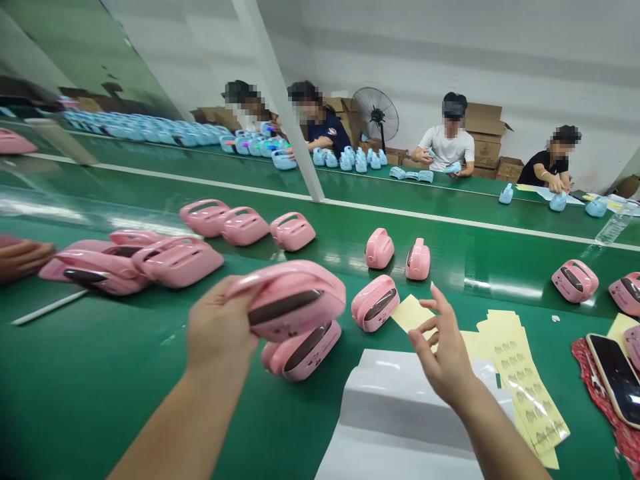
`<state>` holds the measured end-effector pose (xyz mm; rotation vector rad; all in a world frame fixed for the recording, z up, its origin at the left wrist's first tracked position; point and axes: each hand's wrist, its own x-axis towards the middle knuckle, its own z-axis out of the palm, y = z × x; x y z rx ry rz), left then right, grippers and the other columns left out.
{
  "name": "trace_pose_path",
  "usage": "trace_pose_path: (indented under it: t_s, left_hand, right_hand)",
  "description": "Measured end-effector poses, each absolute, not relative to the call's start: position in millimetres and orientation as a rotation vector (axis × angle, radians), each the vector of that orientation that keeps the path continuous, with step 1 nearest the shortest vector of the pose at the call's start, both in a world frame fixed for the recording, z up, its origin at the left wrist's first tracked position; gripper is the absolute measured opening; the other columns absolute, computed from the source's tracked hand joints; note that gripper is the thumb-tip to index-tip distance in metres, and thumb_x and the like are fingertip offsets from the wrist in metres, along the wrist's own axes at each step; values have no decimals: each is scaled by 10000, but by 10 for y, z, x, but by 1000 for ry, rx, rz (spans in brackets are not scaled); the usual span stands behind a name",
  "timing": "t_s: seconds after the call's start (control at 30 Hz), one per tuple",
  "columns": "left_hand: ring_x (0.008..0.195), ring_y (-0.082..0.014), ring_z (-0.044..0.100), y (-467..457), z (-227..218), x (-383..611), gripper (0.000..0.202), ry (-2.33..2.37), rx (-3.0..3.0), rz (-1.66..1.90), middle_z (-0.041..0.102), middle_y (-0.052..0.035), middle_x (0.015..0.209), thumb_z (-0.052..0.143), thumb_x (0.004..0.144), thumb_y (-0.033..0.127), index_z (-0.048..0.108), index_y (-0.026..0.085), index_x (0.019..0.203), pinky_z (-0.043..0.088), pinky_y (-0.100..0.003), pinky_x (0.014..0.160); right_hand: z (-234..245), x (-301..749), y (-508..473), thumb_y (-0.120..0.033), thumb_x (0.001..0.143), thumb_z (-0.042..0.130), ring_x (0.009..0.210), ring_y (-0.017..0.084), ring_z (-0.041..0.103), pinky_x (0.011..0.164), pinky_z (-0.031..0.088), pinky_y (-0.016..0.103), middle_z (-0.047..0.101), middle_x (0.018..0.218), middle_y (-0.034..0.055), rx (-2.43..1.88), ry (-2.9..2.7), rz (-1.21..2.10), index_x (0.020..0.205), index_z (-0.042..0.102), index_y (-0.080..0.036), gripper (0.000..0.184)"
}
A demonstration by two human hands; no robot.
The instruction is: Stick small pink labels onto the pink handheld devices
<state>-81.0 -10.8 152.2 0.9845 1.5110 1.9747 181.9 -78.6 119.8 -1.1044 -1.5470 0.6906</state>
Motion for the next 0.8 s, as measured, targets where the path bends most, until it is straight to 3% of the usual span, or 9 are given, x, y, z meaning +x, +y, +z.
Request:
trace_pose_path:
  t_s: [0.17,0.33,0.47,0.53,0.63,0.7,0.8]
  left_hand:
    - [588,-106,418,144,1227,-1309,194,1743,902,2048,415,80,558,624,658,244,469,187,557,396,-241,612]
    - [716,-187,497,159,781,-1369,111,1989,855,1957,460,47,618,604,638,195,504,194,590,416,-345,773]
    - [765,-243,552,63,637,-1375,108,1985,929,1835,509,23,627,642,573,205,539,197,606,434,-417,823]
    - [910,-270,558,-63,640,-1372,217,1914,1008,1850,580,-5,786,687,539,262,554,211,702,427,-417,879]
    - [1173,-281,445,-323,678,-1302,300,1809,1140,1938,581,-24,1061,681,546,435,558,247,745,320,-384,1019]
    - [1179,-328,447,-479,702,-1202,312,1736,1338,1830,622,-45,1023,706,481,506,605,246,622,267,-397,1056]
    - [1128,-377,494,-612,742,-1032,310,1675,1290,1631,688,-54,882,763,377,486,638,260,548,289,-436,1045]
  right_hand:
    - [1048,2020,-841,-370,855,481,895,204,585,509,519,266,541,1062,110,-1248,-1490,729,1338,287,-247,535]
    - [945,2009,-888,-393,851,471,748,171,591,466,498,268,538,1100,116,-1306,-1493,703,1319,327,-249,510]
    - [857,2100,-914,-422,850,461,731,171,594,487,507,275,566,1066,114,-1357,-1505,655,1301,359,-238,497]
    - [810,2181,-936,-438,852,449,731,176,590,500,507,285,581,1049,112,-1401,-1480,624,1290,370,-234,490]
    - [746,2286,-958,-440,852,448,744,183,584,504,502,286,597,1023,108,-1447,-1453,618,1273,378,-227,477]
    - [717,2321,-950,-424,854,450,748,182,583,498,500,280,599,1010,105,-1445,-1456,633,1267,379,-226,464]
    - [708,2326,-914,-368,858,457,744,172,593,526,514,282,602,1004,98,-1392,-1495,670,1280,360,-224,456]
